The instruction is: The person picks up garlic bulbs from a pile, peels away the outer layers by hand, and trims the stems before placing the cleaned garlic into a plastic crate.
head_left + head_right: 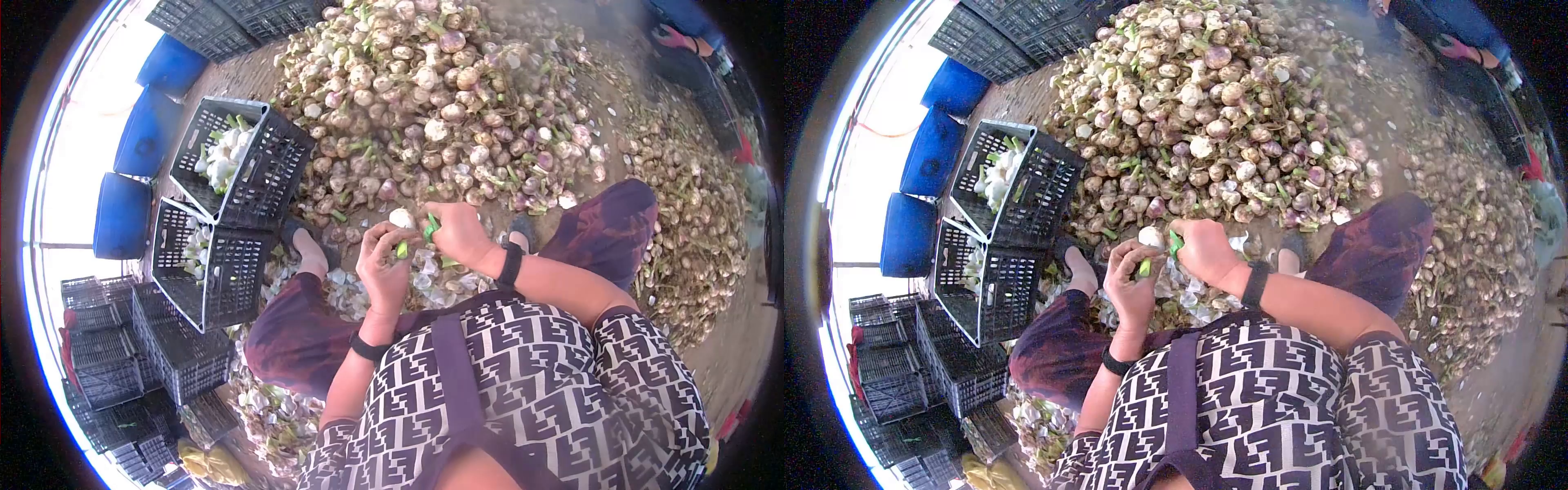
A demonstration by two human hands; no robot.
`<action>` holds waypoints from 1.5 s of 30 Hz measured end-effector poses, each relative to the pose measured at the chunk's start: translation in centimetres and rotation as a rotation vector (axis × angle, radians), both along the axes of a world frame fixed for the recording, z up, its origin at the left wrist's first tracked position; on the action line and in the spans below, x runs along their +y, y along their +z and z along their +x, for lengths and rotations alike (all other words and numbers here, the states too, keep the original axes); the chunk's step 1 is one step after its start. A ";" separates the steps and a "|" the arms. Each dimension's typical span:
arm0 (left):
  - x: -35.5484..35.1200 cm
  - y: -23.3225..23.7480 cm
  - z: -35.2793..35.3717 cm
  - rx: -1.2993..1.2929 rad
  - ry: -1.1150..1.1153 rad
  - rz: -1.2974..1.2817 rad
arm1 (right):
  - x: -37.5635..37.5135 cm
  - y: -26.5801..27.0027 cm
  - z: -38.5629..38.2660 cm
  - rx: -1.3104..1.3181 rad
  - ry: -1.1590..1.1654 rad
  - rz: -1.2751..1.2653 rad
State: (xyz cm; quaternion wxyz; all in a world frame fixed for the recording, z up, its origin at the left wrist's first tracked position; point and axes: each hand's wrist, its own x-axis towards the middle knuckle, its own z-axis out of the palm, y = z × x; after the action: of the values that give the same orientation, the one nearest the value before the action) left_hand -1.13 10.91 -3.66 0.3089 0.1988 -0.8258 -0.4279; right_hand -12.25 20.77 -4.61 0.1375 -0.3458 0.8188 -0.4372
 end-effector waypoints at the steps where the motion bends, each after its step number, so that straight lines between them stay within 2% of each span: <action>1: -0.1 0.0 0.0 0.002 0.004 0.002 | 0.1 -0.1 0.0 -0.010 -0.005 -0.037; 5: 0.0 0.1 0.0 0.019 0.029 0.024 | 0.3 0.4 0.1 -0.083 0.037 -0.131; 9: -0.2 -0.3 0.0 -0.027 0.058 -0.141 | 0.2 -1.0 0.2 -0.018 0.041 -0.232; 12: -0.1 0.0 -0.2 -0.011 0.088 -0.111 | 0.5 0.0 0.4 -0.017 0.003 -0.120; 14: 0.1 0.4 -0.1 -0.011 0.084 0.039 | 0.3 -0.3 0.7 -0.026 -0.006 -0.091; 15: 0.1 0.0 0.0 0.007 0.093 -0.005 | 0.4 -0.3 0.7 -0.019 -0.007 -0.109; 17: 0.5 0.7 -0.2 0.023 0.056 -0.008 | 0.4 -1.1 0.4 -0.109 0.064 0.049; 19: 0.5 -0.3 -0.1 0.037 0.054 0.067 | 0.5 -0.5 0.6 -0.026 0.076 0.005; 25: 0.9 0.6 0.2 -0.001 0.038 0.014 | 0.4 1.0 0.3 -0.034 0.061 0.037; 31: 0.6 0.3 0.3 0.005 0.082 0.042 | 0.7 -0.5 0.4 -0.099 0.156 -0.071; 39: 1.0 0.6 0.0 0.015 0.075 0.105 | 0.1 0.2 0.4 -0.050 0.078 0.006; 45: 0.9 1.4 -0.1 -0.091 0.089 -0.059 | 0.1 -2.1 0.7 0.084 0.027 -0.106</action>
State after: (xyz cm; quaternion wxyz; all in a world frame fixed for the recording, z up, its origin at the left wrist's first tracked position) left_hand -1.19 11.82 -2.23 0.2957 0.2455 -0.8416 -0.3795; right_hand -11.58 20.86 -6.76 0.0906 -0.3816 0.7948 -0.4632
